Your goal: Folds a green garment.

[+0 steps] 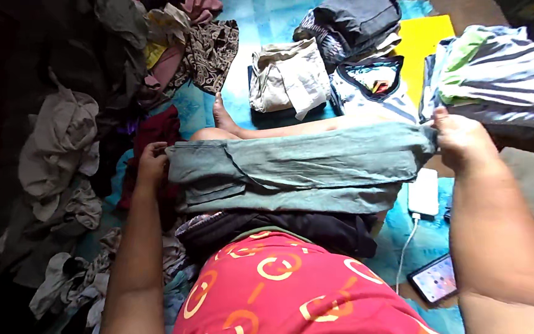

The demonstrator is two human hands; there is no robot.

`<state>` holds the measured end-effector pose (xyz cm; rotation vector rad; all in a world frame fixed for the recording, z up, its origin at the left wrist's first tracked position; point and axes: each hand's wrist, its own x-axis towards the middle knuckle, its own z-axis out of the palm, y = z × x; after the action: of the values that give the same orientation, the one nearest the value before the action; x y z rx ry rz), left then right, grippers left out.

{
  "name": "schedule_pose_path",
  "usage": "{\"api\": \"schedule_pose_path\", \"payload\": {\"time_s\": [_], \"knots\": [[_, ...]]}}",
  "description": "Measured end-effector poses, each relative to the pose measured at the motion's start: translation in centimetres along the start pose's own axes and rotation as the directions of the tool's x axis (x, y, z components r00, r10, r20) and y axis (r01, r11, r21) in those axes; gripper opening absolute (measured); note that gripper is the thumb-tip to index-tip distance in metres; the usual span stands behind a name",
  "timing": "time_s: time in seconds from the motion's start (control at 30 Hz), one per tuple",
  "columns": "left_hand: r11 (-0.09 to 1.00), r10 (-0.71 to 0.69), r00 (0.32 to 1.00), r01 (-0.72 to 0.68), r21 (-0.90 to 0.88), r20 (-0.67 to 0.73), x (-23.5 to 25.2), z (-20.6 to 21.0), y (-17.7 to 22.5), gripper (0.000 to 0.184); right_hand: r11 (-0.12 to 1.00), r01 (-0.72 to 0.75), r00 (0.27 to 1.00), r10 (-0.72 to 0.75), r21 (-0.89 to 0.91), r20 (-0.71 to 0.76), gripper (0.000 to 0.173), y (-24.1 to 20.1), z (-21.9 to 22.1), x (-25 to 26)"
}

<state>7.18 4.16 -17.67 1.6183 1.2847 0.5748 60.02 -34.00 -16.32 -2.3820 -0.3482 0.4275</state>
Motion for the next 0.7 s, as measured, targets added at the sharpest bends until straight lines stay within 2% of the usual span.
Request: {"api": "schedule_pose_path", "payload": {"time_s": [0.07, 0.13, 0.17, 0.2, 0.23, 0.27, 0.3, 0.33, 0.37, 0.43, 0.5, 0.57, 0.63, 0.7], "knots": [[0.996, -0.082, 0.993, 0.085, 0.033, -0.080, -2.0, 0.3, 1.6, 0.028, 0.995, 0.080, 0.994, -0.076, 0.053, -0.081, 0.068, -0.4, -0.5, -2.5], [0.986, -0.146, 0.986, 0.151, 0.070, -0.079, -4.4, 0.8, 3.1, 0.037, 0.955, 0.273, 0.951, -0.250, 0.113, -0.180, 0.052, -4.3, -0.8, -7.1], [0.981, -0.154, 0.987, 0.158, 0.114, -0.041, -5.5, 0.8, 3.6, 0.040, 0.900, 0.392, 0.917, -0.364, 0.191, -0.164, 0.040, -6.7, -0.1, -9.9], [0.978, -0.137, 0.991, 0.137, 0.158, -0.009, -6.1, 0.8, 3.8, 0.039, 0.813, 0.486, 0.870, -0.484, 0.320, -0.092, 0.028, -9.5, 1.2, -12.9], [0.975, -0.119, 0.993, 0.117, 0.187, 0.002, -6.4, 0.8, 3.7, 0.036, 0.726, 0.510, 0.810, -0.586, 0.462, 0.028, 0.018, -12.2, 3.3, -15.7], [0.977, -0.102, 0.995, 0.102, 0.188, -0.008, -6.4, 0.9, 3.3, 0.033, 0.680, 0.457, 0.727, -0.657, 0.573, 0.201, 0.015, -14.3, 6.0, -17.8], [0.981, -0.088, 0.996, 0.093, 0.172, -0.034, -6.4, 1.0, 3.1, 0.030, 0.712, 0.372, 0.621, -0.668, 0.596, 0.410, 0.021, -16.1, 8.8, -19.2], [0.986, -0.074, 0.995, 0.083, 0.145, -0.065, -6.4, 1.1, 3.0, 0.027, 0.782, 0.324, 0.516, -0.618, 0.532, 0.594, 0.032, -17.6, 11.6, -19.9], [0.992, -0.054, 0.994, 0.065, 0.109, -0.094, -6.4, 1.0, 3.0, 0.024, 0.836, 0.308, 0.450, -0.548, 0.454, 0.705, 0.039, -18.9, 14.2, -20.2], [1.000, -0.015, 0.993, 0.013, -0.017, -0.118, -6.6, 0.7, 3.5, 0.016, 0.887, 0.290, 0.407, -0.454, 0.359, 0.793, 0.043, -20.7, 18.1, -19.9], [0.982, -0.037, 0.995, 0.019, -0.187, -0.092, -7.0, 0.0, 4.1, 0.011, 0.915, 0.226, 0.396, -0.400, 0.335, 0.827, 0.037, -21.7, 19.5, -19.8], [0.962, -0.085, 0.995, 0.068, -0.265, -0.053, -7.6, -0.8, 4.4, 0.022, 0.927, 0.112, 0.392, -0.371, 0.357, 0.842, 0.025, -22.0, 19.1, -20.0], [0.973, -0.119, 0.992, 0.111, -0.202, -0.030, -8.0, -1.2, 4.2, 0.034, 0.931, 0.051, 0.386, -0.351, 0.361, 0.853, 0.019, -21.6, 17.9, -20.5], [0.990, -0.134, 0.991, 0.134, -0.036, 0.003, -8.6, -1.2, 3.5, 0.040, 0.939, 0.146, 0.354, -0.344, 0.311, 0.870, 0.028, -20.5, 16.5, -21.1]]}}
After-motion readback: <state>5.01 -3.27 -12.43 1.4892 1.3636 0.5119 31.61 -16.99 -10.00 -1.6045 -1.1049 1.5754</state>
